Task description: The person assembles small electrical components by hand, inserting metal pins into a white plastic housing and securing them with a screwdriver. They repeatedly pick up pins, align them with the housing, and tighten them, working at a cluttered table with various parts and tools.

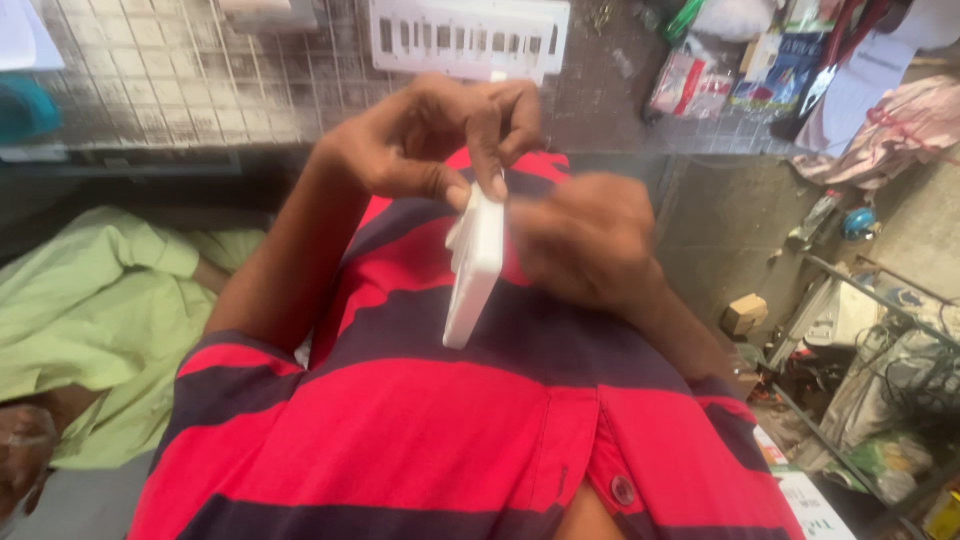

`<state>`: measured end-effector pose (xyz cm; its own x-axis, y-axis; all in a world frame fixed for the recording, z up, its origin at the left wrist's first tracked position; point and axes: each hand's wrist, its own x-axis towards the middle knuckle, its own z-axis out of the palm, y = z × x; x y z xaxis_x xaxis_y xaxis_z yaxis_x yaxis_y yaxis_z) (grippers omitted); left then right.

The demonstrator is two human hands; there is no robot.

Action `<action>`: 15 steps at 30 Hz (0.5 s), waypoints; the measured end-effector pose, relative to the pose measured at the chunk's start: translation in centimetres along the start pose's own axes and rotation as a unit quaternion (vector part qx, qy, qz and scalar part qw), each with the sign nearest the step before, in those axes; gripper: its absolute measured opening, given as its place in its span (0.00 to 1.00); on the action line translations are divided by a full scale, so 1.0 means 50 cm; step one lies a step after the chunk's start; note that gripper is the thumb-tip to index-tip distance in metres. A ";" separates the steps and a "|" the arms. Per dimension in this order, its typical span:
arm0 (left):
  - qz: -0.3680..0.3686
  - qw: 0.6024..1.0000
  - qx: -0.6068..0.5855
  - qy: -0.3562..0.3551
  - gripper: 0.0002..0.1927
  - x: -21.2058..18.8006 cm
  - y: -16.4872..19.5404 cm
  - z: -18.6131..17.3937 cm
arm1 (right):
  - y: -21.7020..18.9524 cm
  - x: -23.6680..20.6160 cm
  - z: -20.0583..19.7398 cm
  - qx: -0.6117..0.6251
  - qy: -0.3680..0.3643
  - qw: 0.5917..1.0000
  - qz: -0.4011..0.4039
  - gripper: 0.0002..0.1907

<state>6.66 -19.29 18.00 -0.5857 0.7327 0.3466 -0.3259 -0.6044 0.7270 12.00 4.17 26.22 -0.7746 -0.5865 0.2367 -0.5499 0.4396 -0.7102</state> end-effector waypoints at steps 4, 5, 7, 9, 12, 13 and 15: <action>-0.005 1.000 -0.001 -0.001 0.13 0.004 0.003 -0.003 | 0.004 0.002 0.000 0.021 0.038 0.998 -0.040 0.13; -0.005 1.000 -0.005 0.004 0.12 0.004 0.003 0.000 | 0.006 0.003 0.002 0.028 0.020 0.999 -0.017 0.13; -0.002 1.000 -0.002 0.007 0.12 0.005 0.003 0.003 | 0.008 0.004 0.005 0.045 -0.023 0.998 0.035 0.11; 0.004 1.000 0.008 -0.007 0.11 0.007 0.006 -0.003 | 0.009 0.004 0.008 0.042 0.019 0.998 -0.032 0.11; 0.001 1.000 -0.020 0.011 0.10 0.001 0.001 0.005 | 0.009 0.002 0.010 0.065 -0.007 0.998 0.011 0.09; 0.000 1.000 -0.018 0.013 0.10 -0.001 0.000 0.006 | 0.011 0.002 0.011 0.070 -0.023 0.996 0.041 0.09; -0.002 1.000 0.000 0.002 0.10 0.000 -0.001 -0.008 | 0.012 0.002 0.012 0.045 0.011 0.999 -0.013 0.10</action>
<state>6.36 -19.41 17.73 -0.5881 0.7333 0.3410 -0.3287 -0.6020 0.7277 11.80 3.95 25.42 -0.7669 -0.5823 0.2698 -0.5413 0.3609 -0.7595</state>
